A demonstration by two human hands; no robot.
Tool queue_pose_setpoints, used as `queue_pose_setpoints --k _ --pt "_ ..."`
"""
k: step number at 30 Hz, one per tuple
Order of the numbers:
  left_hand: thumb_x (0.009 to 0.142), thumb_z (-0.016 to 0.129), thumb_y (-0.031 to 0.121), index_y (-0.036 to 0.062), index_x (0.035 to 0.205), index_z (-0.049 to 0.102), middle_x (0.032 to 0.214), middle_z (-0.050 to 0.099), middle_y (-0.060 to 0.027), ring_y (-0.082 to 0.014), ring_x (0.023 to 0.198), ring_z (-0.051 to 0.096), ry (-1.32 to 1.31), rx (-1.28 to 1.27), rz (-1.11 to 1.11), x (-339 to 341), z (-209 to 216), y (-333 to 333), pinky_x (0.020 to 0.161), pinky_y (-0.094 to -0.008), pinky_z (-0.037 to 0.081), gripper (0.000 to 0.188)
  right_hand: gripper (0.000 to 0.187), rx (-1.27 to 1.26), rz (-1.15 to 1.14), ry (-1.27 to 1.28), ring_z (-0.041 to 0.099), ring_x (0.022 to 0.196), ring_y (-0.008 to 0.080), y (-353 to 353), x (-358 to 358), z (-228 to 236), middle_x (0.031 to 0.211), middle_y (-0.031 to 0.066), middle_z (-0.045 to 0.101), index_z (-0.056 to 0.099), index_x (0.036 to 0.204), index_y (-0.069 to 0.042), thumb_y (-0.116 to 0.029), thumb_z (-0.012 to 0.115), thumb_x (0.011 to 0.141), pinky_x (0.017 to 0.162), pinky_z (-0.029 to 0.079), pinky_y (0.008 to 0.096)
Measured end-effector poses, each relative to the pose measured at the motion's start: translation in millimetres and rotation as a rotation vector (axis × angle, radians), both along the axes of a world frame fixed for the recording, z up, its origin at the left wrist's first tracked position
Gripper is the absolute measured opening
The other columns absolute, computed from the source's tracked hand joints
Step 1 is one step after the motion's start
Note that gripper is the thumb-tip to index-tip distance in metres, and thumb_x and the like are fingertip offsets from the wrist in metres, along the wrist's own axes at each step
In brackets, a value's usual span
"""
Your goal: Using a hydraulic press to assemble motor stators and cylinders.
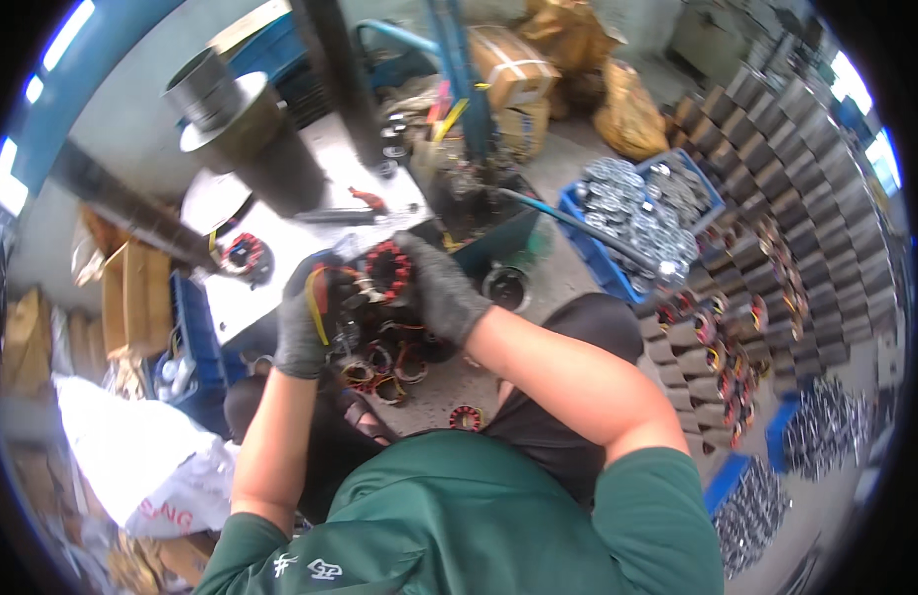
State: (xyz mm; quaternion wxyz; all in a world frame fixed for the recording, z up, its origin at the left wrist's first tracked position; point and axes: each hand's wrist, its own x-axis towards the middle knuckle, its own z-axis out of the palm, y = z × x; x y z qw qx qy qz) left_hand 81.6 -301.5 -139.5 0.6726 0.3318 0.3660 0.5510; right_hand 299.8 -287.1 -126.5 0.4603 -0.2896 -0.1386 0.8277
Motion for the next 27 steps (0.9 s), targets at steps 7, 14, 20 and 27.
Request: queue_pose_setpoints --k 7,14,20,27 --pt "0.103 0.067 0.014 0.0030 0.128 0.065 0.106 0.071 -0.0043 -0.0093 0.083 0.066 0.385 0.170 0.108 14 -10 -3 0.074 -0.0257 0.057 0.028 0.022 0.091 0.086 -0.110 0.069 0.084 0.0148 -6 -6 2 0.099 0.0044 0.069 0.070 0.111 -0.008 -0.025 0.064 0.100 0.075 0.062 0.0318" --pt "0.103 0.064 0.010 0.0001 0.122 0.069 0.124 0.068 -0.0072 -0.0138 0.108 0.063 0.419 0.058 -0.020 5 1 -6 0.097 -0.0306 0.052 0.023 0.026 0.184 0.089 -0.213 0.070 0.091 0.0147 -5 -8 -1 0.106 0.0052 0.071 0.069 0.117 -0.006 -0.025 0.064 0.100 0.078 0.063 0.0343" --pt "0.096 0.071 0.002 0.0043 0.112 0.073 0.091 0.068 -0.0062 -0.0147 0.092 0.067 0.702 0.684 -0.035 11 1 -4 0.086 -0.0300 0.055 0.017 0.033 0.004 0.079 -0.098 0.070 0.098 0.0187 3 -1 -25 0.111 0.0074 0.071 0.066 0.126 -0.004 -0.021 0.069 0.097 0.085 0.062 0.0382" --pt "0.087 0.079 0.000 0.0041 0.112 0.072 0.099 0.071 -0.0069 -0.0158 0.091 0.069 0.818 0.613 0.014 6 3 -7 0.084 -0.0328 0.058 0.026 0.048 0.263 0.145 -0.253 0.067 0.107 0.0195 -8 -3 -12 0.119 0.0093 0.068 0.061 0.132 -0.002 -0.004 0.075 0.086 0.096 0.058 0.0357"
